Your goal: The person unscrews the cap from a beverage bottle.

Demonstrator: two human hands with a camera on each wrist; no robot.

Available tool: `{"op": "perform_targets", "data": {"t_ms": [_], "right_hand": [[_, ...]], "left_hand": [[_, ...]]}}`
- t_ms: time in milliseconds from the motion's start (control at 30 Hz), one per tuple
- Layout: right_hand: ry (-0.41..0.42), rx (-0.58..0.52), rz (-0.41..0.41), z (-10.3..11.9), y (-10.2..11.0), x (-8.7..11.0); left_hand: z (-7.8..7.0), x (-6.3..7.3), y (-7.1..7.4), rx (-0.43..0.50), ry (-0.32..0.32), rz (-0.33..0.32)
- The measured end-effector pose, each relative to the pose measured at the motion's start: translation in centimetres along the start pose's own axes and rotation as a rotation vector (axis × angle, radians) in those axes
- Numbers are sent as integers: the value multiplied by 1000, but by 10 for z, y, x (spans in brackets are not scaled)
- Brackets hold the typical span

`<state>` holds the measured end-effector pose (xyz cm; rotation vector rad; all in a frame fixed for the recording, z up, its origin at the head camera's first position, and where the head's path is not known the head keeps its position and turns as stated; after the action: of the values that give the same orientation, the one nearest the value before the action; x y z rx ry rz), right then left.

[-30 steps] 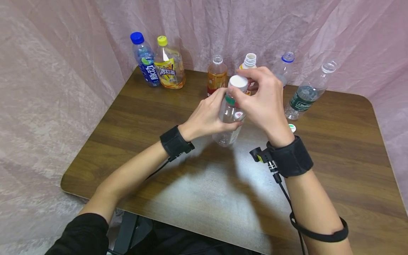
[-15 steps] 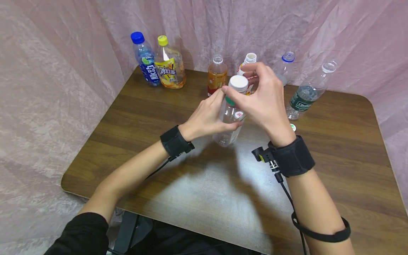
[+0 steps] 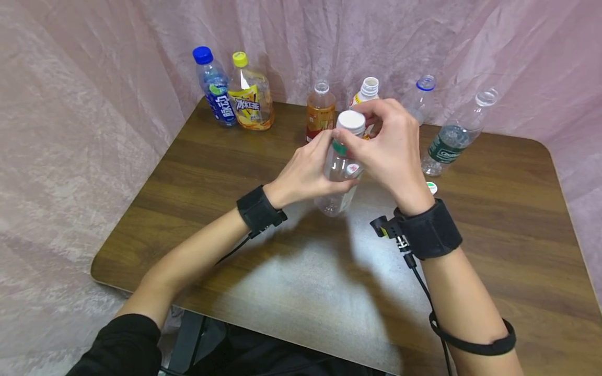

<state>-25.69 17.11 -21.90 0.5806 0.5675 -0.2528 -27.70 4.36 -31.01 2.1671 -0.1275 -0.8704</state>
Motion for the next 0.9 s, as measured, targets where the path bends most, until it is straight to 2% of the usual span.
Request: {"op": "perform_targets", "data": {"t_ms": [300, 500, 700, 900], "right_hand": [[-17, -132, 93, 5, -6, 1], [-26, -125, 121, 3, -7, 4], [-26, -119, 73, 2, -5, 5], [-56, -12, 18, -1, 0, 0]], "left_hand": [[0, -3, 3, 10, -2, -9], [1, 1, 1, 3, -3, -10], [5, 4, 0, 9, 33, 10], [4, 0, 3, -25, 21, -4]]}}
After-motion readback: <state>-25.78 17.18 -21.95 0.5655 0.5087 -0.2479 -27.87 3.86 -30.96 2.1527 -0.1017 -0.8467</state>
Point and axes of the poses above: each hand's wrist, its own x-axis away from the middle knuckle, its own y-axis out of the back of the hand, z = x × y, the point moved 9 cm from there along -x, towards the middle knuckle, and after that the axes turned 9 degrees about -z, right-handed, at the moved point
